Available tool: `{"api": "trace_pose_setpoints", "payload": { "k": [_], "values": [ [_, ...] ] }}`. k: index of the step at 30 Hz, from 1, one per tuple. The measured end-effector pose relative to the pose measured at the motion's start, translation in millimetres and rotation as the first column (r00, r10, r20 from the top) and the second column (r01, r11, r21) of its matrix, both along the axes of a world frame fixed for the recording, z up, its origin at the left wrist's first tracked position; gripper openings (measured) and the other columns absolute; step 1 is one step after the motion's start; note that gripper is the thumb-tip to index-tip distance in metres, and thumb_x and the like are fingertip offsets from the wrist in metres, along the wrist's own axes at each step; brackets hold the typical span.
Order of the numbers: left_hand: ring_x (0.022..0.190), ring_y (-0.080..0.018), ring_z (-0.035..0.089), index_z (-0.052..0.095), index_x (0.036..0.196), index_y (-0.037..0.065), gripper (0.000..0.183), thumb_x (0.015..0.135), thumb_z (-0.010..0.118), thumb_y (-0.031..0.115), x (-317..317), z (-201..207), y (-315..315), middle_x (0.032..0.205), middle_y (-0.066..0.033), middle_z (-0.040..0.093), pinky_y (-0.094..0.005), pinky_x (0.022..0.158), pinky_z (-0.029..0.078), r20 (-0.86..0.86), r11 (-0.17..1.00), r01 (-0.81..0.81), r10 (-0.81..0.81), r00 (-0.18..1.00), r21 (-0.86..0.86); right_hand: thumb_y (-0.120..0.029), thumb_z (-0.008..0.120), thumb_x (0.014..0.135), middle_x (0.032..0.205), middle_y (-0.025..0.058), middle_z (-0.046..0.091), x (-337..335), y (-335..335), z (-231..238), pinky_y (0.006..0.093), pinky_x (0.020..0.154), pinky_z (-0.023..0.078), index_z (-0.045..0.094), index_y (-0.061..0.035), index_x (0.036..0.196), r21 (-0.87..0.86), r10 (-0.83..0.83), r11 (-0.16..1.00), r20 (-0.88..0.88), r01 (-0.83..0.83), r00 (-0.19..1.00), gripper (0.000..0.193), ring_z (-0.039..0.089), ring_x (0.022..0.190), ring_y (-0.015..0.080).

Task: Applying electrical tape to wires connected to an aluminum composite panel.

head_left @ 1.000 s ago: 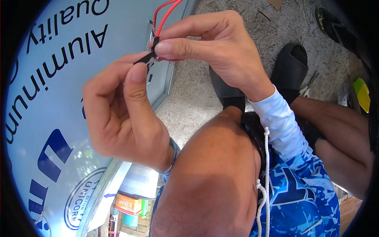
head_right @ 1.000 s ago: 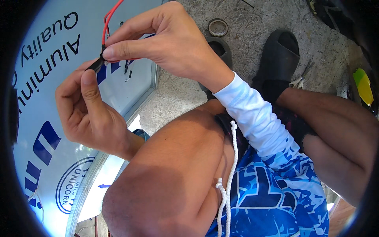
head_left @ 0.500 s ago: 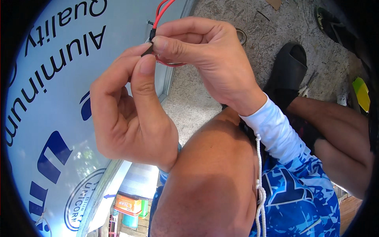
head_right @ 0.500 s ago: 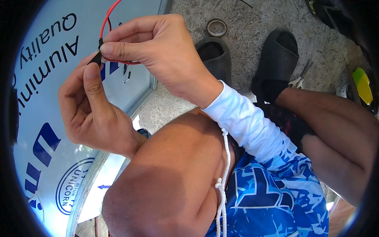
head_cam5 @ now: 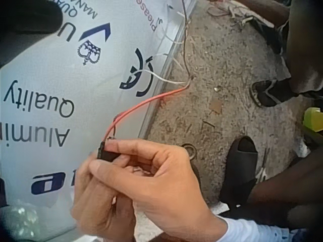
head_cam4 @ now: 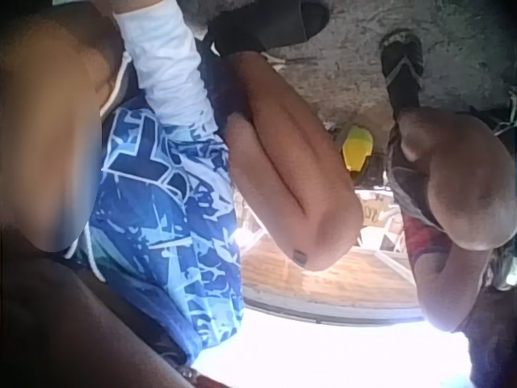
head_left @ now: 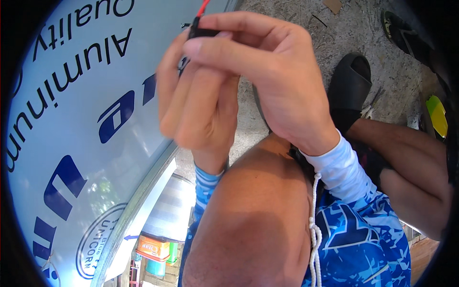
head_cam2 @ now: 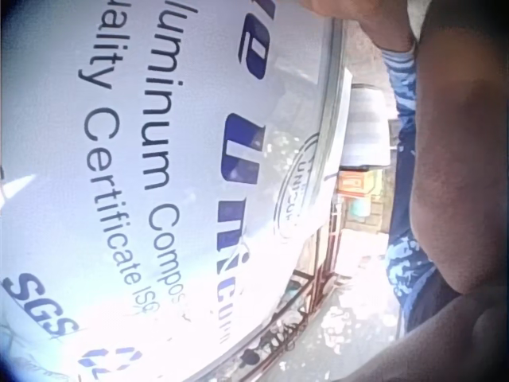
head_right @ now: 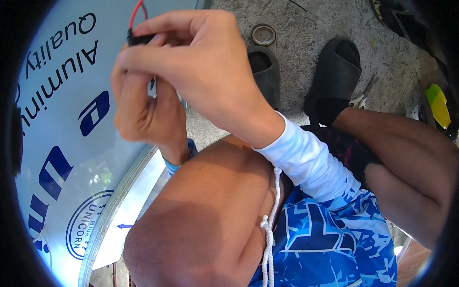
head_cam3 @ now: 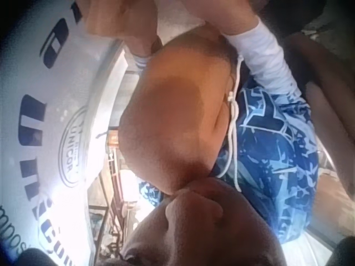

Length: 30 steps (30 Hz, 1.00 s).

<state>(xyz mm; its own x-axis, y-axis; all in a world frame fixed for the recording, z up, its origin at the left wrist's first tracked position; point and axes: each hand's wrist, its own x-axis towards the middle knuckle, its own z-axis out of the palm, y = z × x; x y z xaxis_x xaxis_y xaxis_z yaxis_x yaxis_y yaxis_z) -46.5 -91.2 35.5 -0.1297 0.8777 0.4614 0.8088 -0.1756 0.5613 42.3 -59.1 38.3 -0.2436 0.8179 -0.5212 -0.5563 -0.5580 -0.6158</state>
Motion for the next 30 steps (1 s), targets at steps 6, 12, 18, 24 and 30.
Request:
{"api": "trace_pose_setpoints", "payload": {
  "k": [6,12,18,24,30],
  "values": [
    [0.086,-0.0338,0.067,0.069,0.079,-0.005,0.016,0.065,0.075,-0.011,-11,-7,-10,0.081,-0.0136,0.070,-0.0434,0.088,0.053,0.194,0.964,0.261,-0.247,0.949,-0.050,-0.003,0.070,0.086,0.089,0.0102,0.070,23,21,-3,0.0218,0.067,0.052,0.069,0.0073,0.099,-0.045,0.190,0.980,-0.096,-0.195,0.977,0.016,0.063,0.073,0.0105],
    [0.087,-0.0163,0.064,0.069,0.091,-0.003,0.025,0.069,0.077,-0.013,-16,-11,-2,0.096,-0.0111,0.068,-0.0297,0.080,0.055,0.604,0.991,-0.127,0.121,0.787,-0.034,0.002,0.065,0.089,0.088,0.0112,0.070,13,11,-19,0.0215,0.070,0.053,0.068,0.0093,0.100,0.223,0.138,0.966,-0.023,-0.130,0.990,0.014,0.065,0.078,0.0114],
    [0.080,-0.0156,0.064,0.071,0.090,-0.002,0.022,0.070,0.076,-0.012,-25,-16,-5,0.093,-0.0119,0.068,-0.0246,0.067,0.051,0.322,0.981,-0.094,0.145,0.936,-0.170,0.005,0.065,0.085,0.085,0.0120,0.069,11,8,-32,0.0253,0.070,0.051,0.071,0.0019,0.098,0.530,-0.013,0.829,0.338,-0.178,0.941,0.015,0.061,0.077,0.0135],
    [0.078,-0.0161,0.064,0.070,0.089,-0.004,0.018,0.073,0.074,-0.012,-20,-25,-6,0.092,-0.0126,0.069,-0.0247,0.067,0.052,0.466,0.997,0.002,0.035,0.884,-0.079,0.002,0.071,0.080,0.093,0.0035,0.060,8,8,-47,0.0260,0.074,0.045,0.074,-0.0039,0.100,0.614,-0.091,0.778,0.324,-0.137,0.942,0.021,0.049,0.088,0.0144],
    [0.078,-0.0164,0.063,0.070,0.089,-0.005,0.016,0.075,0.075,-0.010,-29,-28,-10,0.093,-0.0128,0.068,-0.0247,0.068,0.052,0.446,0.996,-0.036,0.070,0.892,-0.084,-0.005,0.075,0.081,0.088,0.0022,0.057,1,13,-39,0.0238,0.072,0.042,0.072,-0.0028,0.097,0.661,-0.267,0.737,0.472,-0.138,0.840,0.017,0.048,0.088,0.0115]
  ]
}}
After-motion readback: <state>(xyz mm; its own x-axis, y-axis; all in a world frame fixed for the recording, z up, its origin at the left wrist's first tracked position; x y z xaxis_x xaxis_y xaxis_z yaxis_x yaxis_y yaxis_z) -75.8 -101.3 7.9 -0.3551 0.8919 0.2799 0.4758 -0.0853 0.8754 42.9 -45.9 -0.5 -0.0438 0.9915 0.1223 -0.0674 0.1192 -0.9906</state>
